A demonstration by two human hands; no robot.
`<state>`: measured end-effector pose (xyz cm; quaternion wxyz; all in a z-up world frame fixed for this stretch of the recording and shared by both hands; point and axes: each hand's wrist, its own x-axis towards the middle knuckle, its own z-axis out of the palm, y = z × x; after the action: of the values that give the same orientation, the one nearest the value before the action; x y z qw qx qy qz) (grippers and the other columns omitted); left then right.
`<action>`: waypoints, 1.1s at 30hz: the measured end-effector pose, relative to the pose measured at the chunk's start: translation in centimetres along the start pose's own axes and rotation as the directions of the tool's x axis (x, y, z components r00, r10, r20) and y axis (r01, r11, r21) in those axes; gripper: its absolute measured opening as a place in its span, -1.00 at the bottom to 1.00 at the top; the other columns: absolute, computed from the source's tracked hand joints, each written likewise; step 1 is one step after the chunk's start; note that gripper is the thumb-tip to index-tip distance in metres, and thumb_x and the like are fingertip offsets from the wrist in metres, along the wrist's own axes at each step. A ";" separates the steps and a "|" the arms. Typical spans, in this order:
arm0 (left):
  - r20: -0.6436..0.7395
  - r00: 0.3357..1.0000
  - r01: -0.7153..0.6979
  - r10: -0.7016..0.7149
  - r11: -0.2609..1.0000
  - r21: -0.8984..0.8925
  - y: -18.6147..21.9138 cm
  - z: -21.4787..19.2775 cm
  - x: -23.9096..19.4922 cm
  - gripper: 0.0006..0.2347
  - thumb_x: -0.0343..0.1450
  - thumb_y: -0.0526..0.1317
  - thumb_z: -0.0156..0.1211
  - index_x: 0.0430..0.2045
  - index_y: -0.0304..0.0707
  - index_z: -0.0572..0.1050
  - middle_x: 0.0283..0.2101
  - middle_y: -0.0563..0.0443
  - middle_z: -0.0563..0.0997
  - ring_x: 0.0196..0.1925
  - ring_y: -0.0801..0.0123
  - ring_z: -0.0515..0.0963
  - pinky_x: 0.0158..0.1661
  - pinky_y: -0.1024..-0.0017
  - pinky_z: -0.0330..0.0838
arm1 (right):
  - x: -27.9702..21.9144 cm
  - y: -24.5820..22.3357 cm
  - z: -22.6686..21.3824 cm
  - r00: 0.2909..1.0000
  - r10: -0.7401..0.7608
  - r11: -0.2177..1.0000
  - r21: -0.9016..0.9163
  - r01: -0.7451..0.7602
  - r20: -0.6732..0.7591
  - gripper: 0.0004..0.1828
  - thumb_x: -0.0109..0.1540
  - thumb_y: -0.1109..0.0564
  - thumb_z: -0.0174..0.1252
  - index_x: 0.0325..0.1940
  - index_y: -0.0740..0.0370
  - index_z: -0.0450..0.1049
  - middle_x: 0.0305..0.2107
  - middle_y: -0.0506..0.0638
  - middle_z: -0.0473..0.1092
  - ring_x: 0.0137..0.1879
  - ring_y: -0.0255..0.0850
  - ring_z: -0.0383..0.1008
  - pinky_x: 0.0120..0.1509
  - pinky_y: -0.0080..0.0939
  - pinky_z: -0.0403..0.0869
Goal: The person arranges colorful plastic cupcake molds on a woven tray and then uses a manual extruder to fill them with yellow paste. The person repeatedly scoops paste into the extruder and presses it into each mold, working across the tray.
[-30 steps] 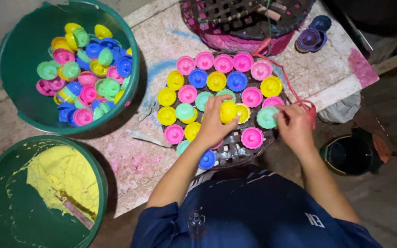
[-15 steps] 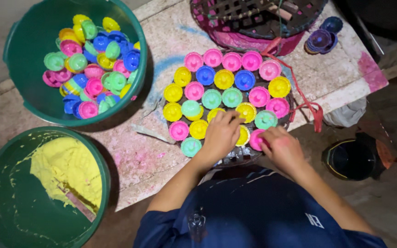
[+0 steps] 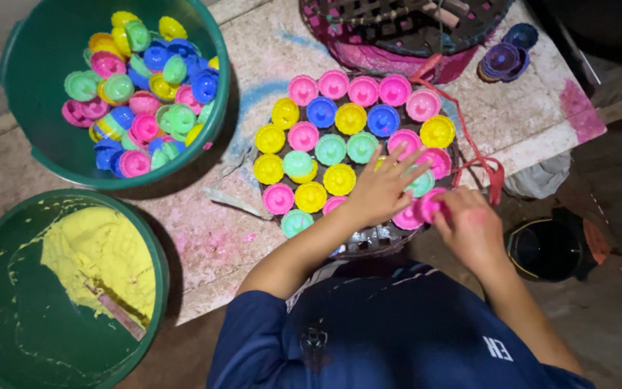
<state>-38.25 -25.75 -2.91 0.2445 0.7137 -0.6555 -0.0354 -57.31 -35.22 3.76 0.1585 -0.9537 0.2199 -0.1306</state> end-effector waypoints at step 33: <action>-0.022 0.767 0.195 -0.641 0.265 -0.944 -10.4 -8.5 -10.3 -0.48 0.42 -0.11 0.28 0.28 -0.10 0.29 0.08 -0.05 0.55 0.13 0.32 0.53 0.09 0.37 0.47 | 5.9 -7.4 -0.1 0.993 -0.114 0.861 0.500 0.091 0.016 -0.67 0.21 0.22 0.30 0.08 0.24 0.55 -0.25 0.08 0.48 -0.19 -0.13 0.53 -0.17 -0.19 0.47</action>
<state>-26.98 -13.09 -2.32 0.6997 0.6014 -0.2401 -0.3018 -49.36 -31.64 7.57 0.3966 -0.8936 0.1241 -0.1698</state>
